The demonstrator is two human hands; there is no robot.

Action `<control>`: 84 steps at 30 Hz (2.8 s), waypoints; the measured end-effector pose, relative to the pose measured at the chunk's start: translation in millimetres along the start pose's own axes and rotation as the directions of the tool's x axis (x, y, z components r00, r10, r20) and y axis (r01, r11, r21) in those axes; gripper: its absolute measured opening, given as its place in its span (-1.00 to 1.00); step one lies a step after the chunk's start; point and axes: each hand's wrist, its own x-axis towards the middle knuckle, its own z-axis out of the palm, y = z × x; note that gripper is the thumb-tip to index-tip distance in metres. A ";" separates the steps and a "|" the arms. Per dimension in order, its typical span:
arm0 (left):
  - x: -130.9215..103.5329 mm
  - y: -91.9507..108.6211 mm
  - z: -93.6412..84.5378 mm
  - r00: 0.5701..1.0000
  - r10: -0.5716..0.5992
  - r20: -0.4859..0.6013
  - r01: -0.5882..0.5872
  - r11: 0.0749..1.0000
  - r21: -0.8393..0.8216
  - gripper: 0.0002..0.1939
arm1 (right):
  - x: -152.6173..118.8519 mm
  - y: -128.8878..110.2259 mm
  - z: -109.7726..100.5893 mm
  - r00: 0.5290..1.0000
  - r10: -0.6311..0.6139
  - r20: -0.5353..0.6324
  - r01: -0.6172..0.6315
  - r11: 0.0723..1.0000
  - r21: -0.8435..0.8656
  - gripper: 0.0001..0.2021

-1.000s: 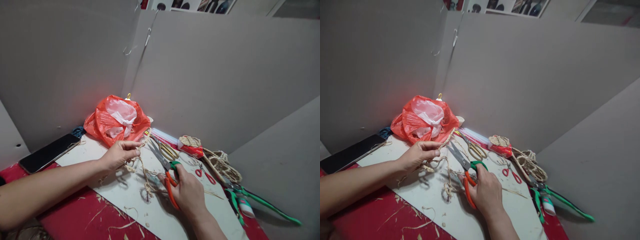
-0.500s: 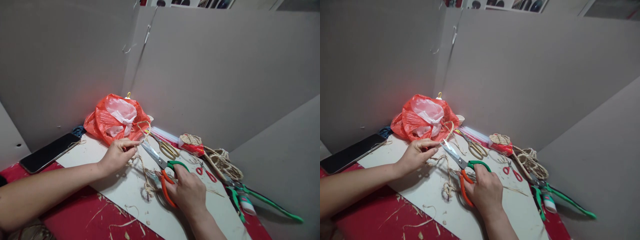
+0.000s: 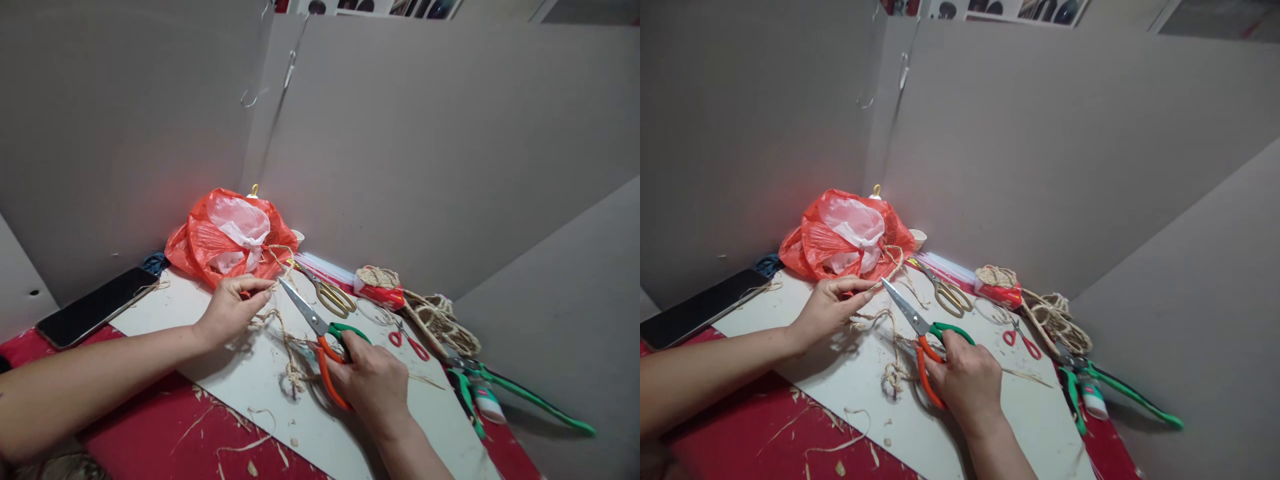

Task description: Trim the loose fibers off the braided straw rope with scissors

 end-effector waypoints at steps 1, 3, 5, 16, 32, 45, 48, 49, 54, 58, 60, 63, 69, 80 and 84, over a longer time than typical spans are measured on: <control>0.3 0.0 0.2 1.000 -0.015 0.004 0.015 1.000 -0.023 -0.82 | -0.3 0.2 0.3 1.000 0.008 -0.001 -0.008 1.000 0.011 -0.60; 0.7 0.5 0.3 0.998 -0.056 0.008 0.057 0.997 -0.059 -0.82 | -1.0 0.8 1.2 0.999 0.034 -0.008 -0.034 0.999 0.039 -0.62; 1.3 1.7 -0.1 0.995 -0.099 0.009 0.099 0.992 -0.073 -0.82 | -1.7 2.0 2.7 0.998 0.067 -0.014 -0.066 0.996 0.064 -0.63; 5.4 0.9 0.7 0.915 -0.273 0.297 0.363 0.878 -0.312 -0.87 | 2.5 5.7 6.4 0.987 0.109 0.114 -0.125 0.981 0.147 -0.69; 1.2 -1.1 0.1 0.843 -0.253 0.475 0.430 0.847 -0.313 -0.33 | 0.6 3.9 9.7 0.938 0.093 0.333 -0.151 0.976 0.154 -0.77; 0.8 -9.0 0.3 0.808 -0.258 0.530 0.461 0.836 -0.296 -0.28 | -3.8 4.2 12.6 0.984 0.067 0.166 -0.082 0.993 0.086 -0.77; 0.7 -7.5 0.4 0.809 -0.263 0.525 0.461 0.838 -0.291 -0.28 | -3.6 3.8 10.5 0.991 0.071 0.116 -0.080 0.993 0.082 -0.74; 0.6 -6.9 0.5 0.811 -0.263 0.522 0.461 0.837 -0.293 -0.28 | -3.4 3.9 10.0 0.992 0.073 0.102 -0.081 0.993 0.081 -0.73; 0.3 -5.0 0.8 0.817 -0.265 0.512 0.462 0.832 -0.307 -0.27 | -2.9 4.4 10.2 0.995 0.085 0.047 -0.089 0.991 0.101 -0.67; 1.0 -4.1 0.5 0.819 -0.273 0.505 0.453 0.847 -0.277 -0.30 | -0.3 2.8 6.9 0.964 0.247 0.098 -0.265 0.918 0.294 -0.65; 1.6 -4.3 0.3 0.822 -0.264 0.505 0.436 0.862 -0.259 -0.31 | 4.3 0.7 1.2 0.895 0.400 0.197 -0.445 0.771 0.456 -0.63; -0.1 -6.0 0.5 0.815 -0.246 0.525 0.380 0.911 -0.163 -0.36 | 14.8 -5.0 -11.3 0.736 0.526 0.426 -0.644 0.351 0.679 -0.62; -17.9 -7.8 5.9 0.739 -0.179 0.649 0.120 0.983 0.136 -0.56 | 26.6 -28.9 -30.5 0.679 0.359 0.640 -0.623 -0.179 0.761 -0.65; -13.7 3.0 5.3 0.647 -0.278 0.710 0.273 0.954 0.125 -0.73 | 24.8 -20.2 -29.9 0.667 0.553 0.499 -0.550 -0.087 0.831 -0.68; -10.9 1.9 4.4 0.686 -0.278 0.672 0.275 0.955 0.114 -0.76 | 26.5 -13.7 -27.8 0.601 0.662 0.448 -0.487 -0.142 0.862 -0.67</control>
